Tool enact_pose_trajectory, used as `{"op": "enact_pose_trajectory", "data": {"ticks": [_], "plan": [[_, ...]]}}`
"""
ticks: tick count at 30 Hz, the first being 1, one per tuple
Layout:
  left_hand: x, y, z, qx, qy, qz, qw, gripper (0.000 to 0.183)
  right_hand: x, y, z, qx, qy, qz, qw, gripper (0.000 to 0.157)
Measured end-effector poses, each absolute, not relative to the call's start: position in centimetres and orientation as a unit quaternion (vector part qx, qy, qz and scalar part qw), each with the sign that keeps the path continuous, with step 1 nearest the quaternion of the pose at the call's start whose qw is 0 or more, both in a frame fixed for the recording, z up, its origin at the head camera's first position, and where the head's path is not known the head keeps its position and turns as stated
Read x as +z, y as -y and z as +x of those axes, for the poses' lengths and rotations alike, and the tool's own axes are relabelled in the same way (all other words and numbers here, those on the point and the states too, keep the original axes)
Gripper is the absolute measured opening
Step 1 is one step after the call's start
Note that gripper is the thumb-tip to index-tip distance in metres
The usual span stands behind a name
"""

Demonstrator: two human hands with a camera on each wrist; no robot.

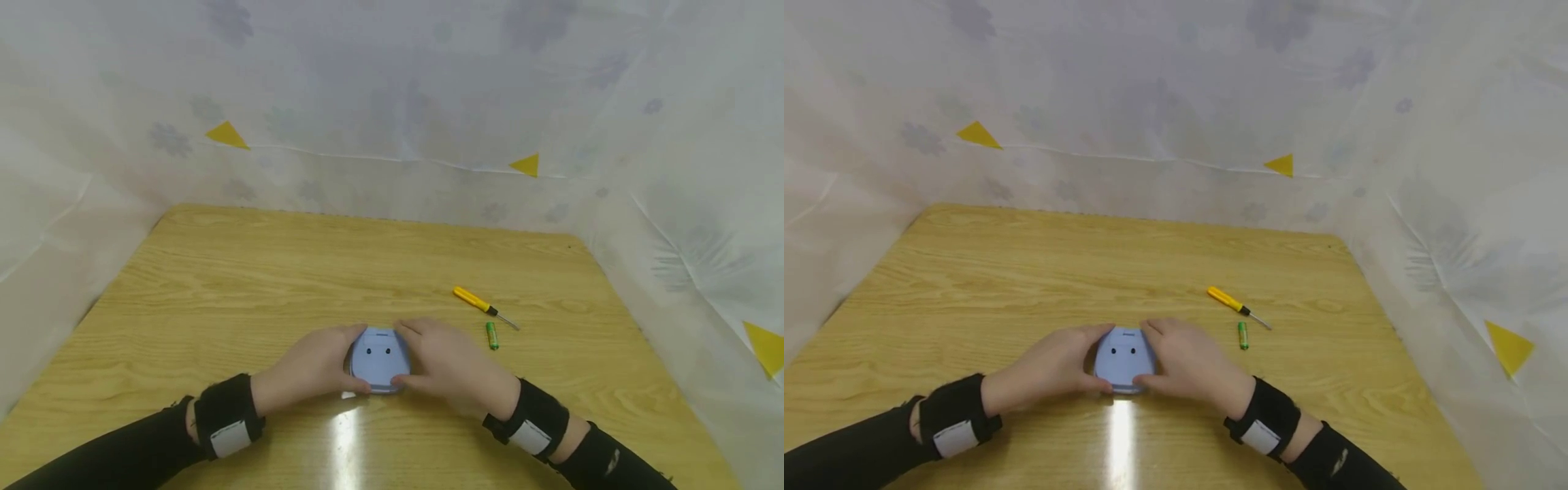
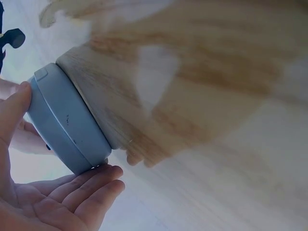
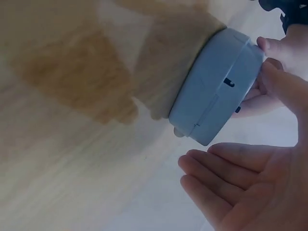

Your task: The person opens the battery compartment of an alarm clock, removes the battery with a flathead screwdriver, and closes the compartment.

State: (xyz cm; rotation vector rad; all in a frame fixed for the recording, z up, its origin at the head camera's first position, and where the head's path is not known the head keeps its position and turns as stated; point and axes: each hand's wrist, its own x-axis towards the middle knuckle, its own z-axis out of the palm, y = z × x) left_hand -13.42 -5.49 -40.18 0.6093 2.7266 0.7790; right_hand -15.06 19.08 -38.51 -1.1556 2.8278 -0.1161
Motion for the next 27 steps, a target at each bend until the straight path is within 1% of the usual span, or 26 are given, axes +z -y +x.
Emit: {"op": "enact_pose_trajectory", "data": {"ticks": [4,7,18,27], "plan": [[-40.1,5.5,-13.4,0.272,-0.931,0.209,0.124,0.104,-38.9,-19.3,-14.8,-0.058,-0.923,-0.376,0.066,0.098],[-40.1,5.6,-13.4,0.273,-0.931,0.208,0.125,0.104,-39.1,-19.4,-14.8,-0.071,-0.921,-0.376,0.075,0.098],[-40.0,5.6,-13.4,0.27,-0.932,0.209,0.122,0.105,-39.7,-19.6,-14.9,-0.075,-0.915,-0.395,0.046,0.096],[-39.9,5.5,-13.2,0.274,-0.931,0.206,0.126,0.104,-39.6,-19.6,-14.7,-0.076,-0.914,-0.397,0.044,0.096]]}}
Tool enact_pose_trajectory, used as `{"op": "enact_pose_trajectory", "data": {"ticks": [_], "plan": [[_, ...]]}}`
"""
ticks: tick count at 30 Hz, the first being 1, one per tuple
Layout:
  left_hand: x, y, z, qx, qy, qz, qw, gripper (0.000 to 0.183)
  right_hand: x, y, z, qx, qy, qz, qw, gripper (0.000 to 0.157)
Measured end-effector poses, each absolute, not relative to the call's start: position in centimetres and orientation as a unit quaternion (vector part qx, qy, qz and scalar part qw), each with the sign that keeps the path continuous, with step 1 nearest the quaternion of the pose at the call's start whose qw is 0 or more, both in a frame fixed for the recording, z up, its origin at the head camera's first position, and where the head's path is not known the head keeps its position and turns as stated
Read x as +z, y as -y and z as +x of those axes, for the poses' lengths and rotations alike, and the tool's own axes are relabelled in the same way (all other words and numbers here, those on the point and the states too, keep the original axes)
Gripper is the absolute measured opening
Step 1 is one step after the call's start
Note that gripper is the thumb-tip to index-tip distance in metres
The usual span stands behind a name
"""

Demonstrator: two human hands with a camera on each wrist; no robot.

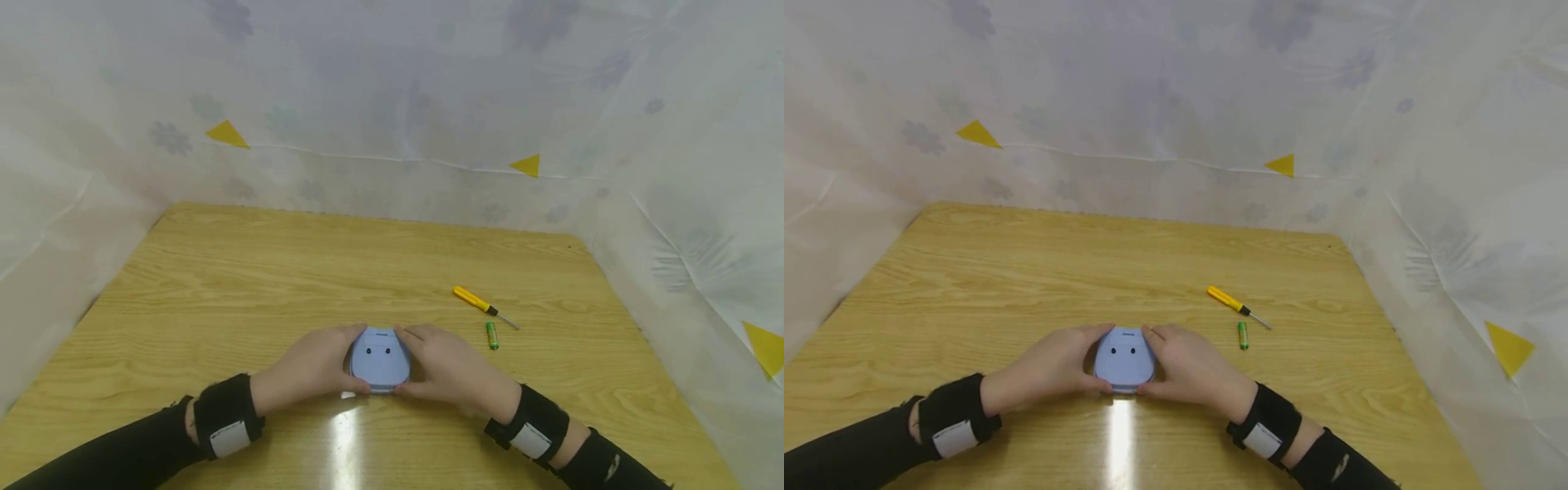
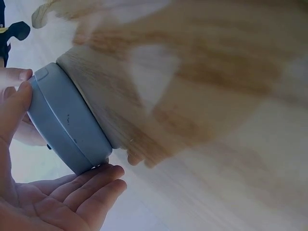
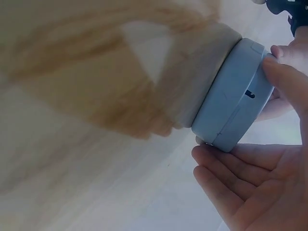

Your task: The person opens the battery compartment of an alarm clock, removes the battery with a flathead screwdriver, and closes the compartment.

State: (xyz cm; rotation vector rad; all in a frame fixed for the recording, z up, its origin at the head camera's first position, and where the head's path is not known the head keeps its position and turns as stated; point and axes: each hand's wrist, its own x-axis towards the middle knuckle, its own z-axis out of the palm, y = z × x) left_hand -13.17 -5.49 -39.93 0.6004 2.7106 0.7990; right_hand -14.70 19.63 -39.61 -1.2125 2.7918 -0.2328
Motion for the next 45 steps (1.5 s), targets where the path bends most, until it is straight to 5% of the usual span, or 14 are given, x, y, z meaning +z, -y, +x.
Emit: {"op": "enact_pose_trajectory", "data": {"ticks": [9,15,26,30,45], "plan": [[-40.1,5.9,-12.6,0.263,-0.931,0.227,0.116,0.115,-39.9,-20.1,-14.6,-0.07,-0.908,-0.413,0.023,0.103],[-39.3,6.8,-12.3,0.205,-0.937,0.28,0.05,0.119,-39.5,-20.7,-14.0,-0.039,-0.896,-0.44,-0.044,0.105],[-39.6,8.5,-11.7,-0.15,-0.844,0.481,-0.184,0.063,-39.9,-20.9,-13.0,0.088,-0.847,-0.512,-0.118,0.083],[-40.3,8.5,-11.8,-0.237,-0.801,0.512,-0.202,0.05,-40.3,-20.8,-13.1,0.117,-0.829,-0.524,-0.155,0.074],[-41.1,7.9,-12.1,-0.231,-0.774,0.538,-0.241,0.046,-40.2,-20.2,-13.4,0.175,-0.796,-0.545,-0.197,0.053]]}}
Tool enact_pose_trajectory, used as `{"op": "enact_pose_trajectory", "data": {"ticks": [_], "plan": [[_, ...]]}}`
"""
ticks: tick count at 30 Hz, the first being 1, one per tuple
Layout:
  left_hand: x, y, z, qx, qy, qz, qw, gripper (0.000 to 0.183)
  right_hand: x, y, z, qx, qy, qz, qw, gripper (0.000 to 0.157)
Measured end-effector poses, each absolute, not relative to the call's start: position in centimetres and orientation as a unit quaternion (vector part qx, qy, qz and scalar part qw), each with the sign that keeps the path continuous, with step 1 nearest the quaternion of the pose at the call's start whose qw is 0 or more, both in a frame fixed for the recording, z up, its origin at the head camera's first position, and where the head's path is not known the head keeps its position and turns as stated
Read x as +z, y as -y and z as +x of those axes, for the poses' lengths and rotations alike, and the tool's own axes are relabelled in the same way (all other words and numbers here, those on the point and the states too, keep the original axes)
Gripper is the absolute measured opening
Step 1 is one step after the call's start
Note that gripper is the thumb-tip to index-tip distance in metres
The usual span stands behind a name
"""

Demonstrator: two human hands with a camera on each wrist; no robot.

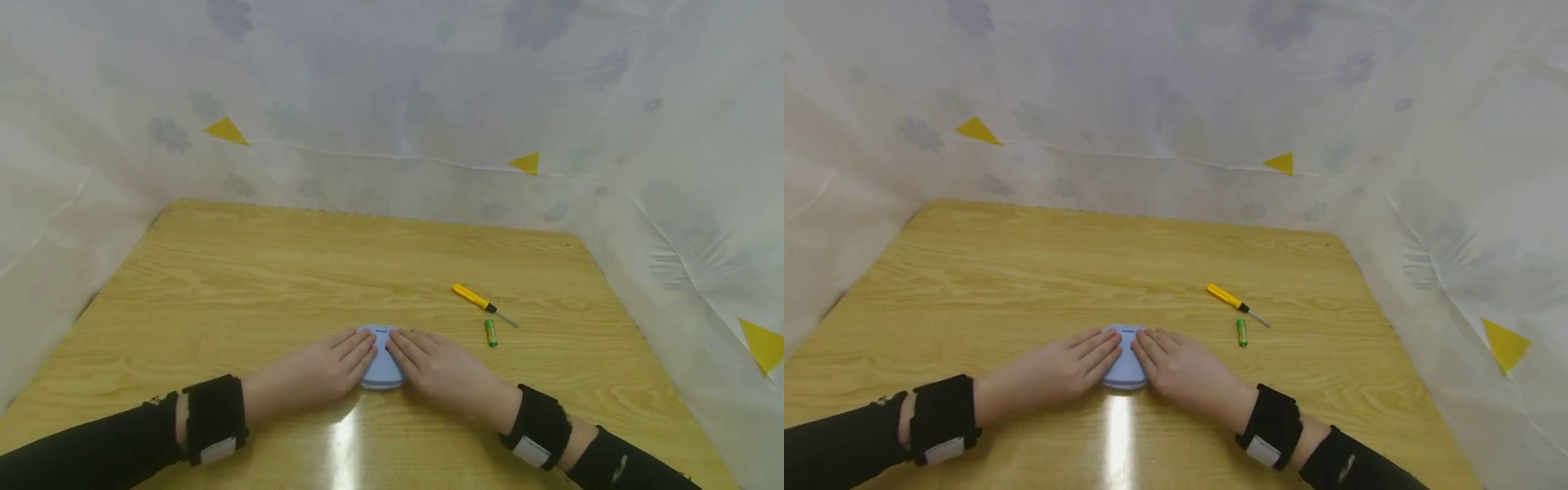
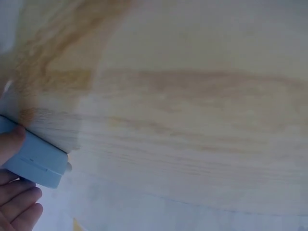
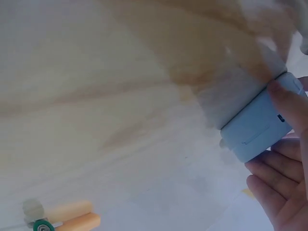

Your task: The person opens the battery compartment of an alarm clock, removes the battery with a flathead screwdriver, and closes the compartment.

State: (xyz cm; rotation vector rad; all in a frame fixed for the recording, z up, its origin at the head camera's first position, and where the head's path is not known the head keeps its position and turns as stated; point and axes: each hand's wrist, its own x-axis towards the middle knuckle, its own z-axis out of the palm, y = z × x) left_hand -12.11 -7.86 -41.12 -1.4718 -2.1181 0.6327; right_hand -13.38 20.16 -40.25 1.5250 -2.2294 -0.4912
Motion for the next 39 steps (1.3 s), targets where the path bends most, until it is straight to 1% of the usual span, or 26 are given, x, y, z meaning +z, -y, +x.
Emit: {"op": "enact_pose_trajectory", "data": {"ticks": [7,12,17,22,27,31,35,39], "plan": [[-41.1,7.9,-12.6,0.214,0.767,-0.55,0.252,0.046,-40.2,-20.3,-13.8,-0.194,0.775,0.56,0.22,0.05],[-41.1,7.9,-13.1,0.209,0.75,-0.573,0.257,0.048,-40.2,-20.6,-14.1,-0.204,0.764,0.569,0.227,0.051],[-41.1,8.2,-13.5,0.217,0.724,-0.598,0.265,0.045,-40.3,-20.6,-14.3,-0.205,0.76,0.573,0.229,0.053],[-41.1,8.4,-13.6,0.222,0.72,-0.602,0.265,0.047,-40.5,-20.7,-14.5,-0.145,0.784,0.568,0.206,0.061],[-40.8,8.5,-13.7,0.179,0.756,-0.585,0.235,0.058,-40.5,-20.9,-14.9,-0.067,0.803,0.559,0.195,0.069],[-40.7,8.7,-13.9,0.125,0.78,-0.574,0.216,0.064,-40.5,-21.1,-15.4,-0.006,0.81,0.559,0.177,0.069],[-40.8,8.7,-14.0,0.093,0.787,-0.568,0.222,0.061,-40.3,-21.2,-15.9,0.034,0.814,0.559,0.154,0.067],[-40.7,8.7,-14.1,0.074,0.79,-0.564,0.229,0.055,-40.0,-21.6,-16.2,0.064,0.826,0.55,0.107,0.067]]}}
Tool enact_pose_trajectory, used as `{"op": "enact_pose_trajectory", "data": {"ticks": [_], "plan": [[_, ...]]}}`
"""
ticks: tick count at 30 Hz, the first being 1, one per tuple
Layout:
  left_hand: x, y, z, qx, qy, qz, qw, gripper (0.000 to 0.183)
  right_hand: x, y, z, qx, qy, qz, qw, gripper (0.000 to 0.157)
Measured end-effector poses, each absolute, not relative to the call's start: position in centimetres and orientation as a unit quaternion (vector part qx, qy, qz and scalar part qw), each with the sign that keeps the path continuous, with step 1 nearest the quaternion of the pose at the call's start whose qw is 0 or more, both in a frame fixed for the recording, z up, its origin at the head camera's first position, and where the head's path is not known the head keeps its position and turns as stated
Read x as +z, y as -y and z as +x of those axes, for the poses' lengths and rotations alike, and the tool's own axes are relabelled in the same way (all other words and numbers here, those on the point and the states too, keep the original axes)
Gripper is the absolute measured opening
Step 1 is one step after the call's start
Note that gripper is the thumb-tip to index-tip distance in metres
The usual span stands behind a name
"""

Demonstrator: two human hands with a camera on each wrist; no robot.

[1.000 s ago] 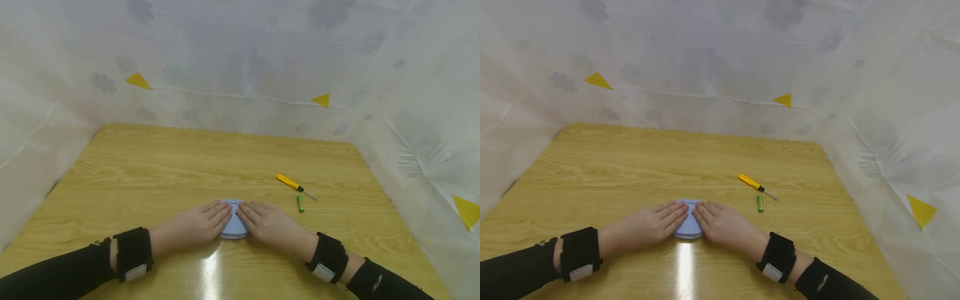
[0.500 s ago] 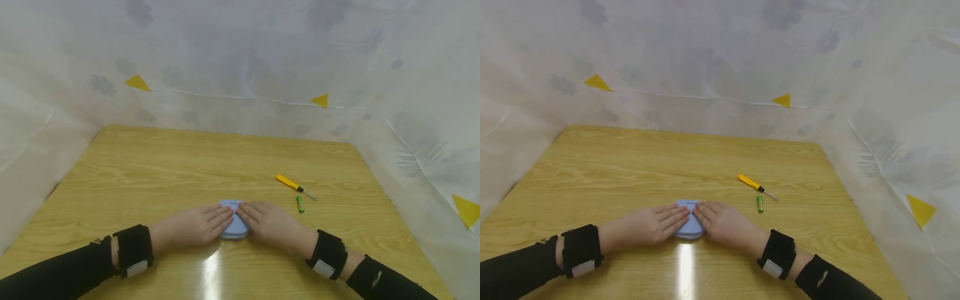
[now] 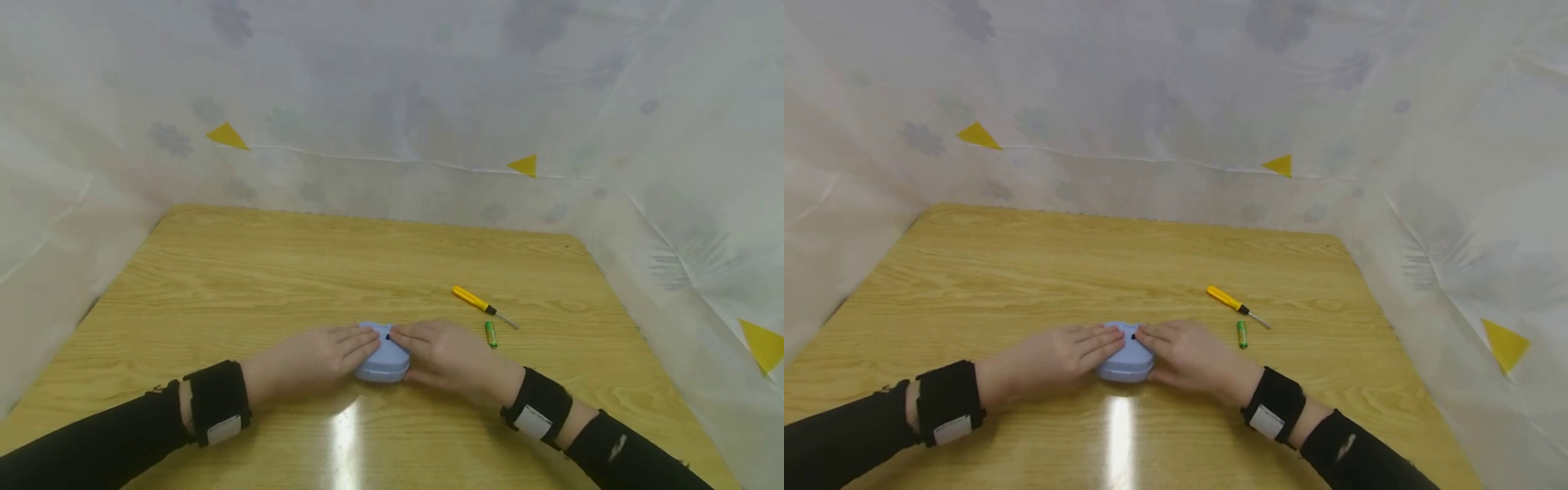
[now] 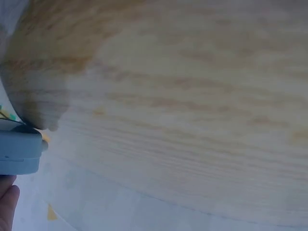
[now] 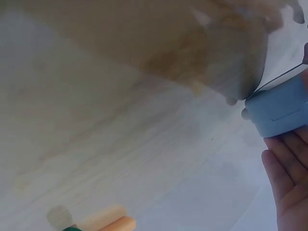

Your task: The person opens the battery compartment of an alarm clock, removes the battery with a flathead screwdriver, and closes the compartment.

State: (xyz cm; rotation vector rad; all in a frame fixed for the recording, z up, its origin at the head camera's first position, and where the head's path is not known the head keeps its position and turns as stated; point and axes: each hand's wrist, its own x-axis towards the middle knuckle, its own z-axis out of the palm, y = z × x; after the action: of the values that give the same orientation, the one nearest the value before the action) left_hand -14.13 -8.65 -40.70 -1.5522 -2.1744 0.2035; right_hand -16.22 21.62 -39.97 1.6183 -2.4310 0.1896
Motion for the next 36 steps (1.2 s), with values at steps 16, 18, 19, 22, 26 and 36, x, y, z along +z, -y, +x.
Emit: {"op": "enact_pose_trajectory", "data": {"ticks": [16,18,19,22,26,36], "plan": [[-40.3,7.9,-14.9,-0.056,0.82,-0.535,0.194,0.06,-41.1,-21.9,-17.7,0.113,0.815,0.553,0.133,0.07],[-40.4,7.8,-14.9,-0.066,0.822,-0.531,0.195,0.059,-41.3,-21.8,-17.7,0.115,0.809,0.556,0.153,0.067],[-40.5,7.8,-14.9,-0.073,0.823,-0.528,0.196,0.059,-41.3,-21.8,-17.7,0.116,0.808,0.556,0.157,0.065],[-40.7,7.8,-14.8,-0.108,0.832,-0.508,0.195,0.059,-41.2,-21.9,-17.5,0.129,0.813,0.549,0.147,0.064],[-40.7,7.8,-14.8,-0.15,0.846,-0.476,0.188,0.064,-41.0,-22.0,-17.4,0.157,0.832,0.523,0.098,0.063],[-40.6,8.0,-14.7,-0.162,0.859,-0.449,0.183,0.059,-40.7,-22.0,-17.4,0.184,0.845,0.497,0.07,0.064]]}}
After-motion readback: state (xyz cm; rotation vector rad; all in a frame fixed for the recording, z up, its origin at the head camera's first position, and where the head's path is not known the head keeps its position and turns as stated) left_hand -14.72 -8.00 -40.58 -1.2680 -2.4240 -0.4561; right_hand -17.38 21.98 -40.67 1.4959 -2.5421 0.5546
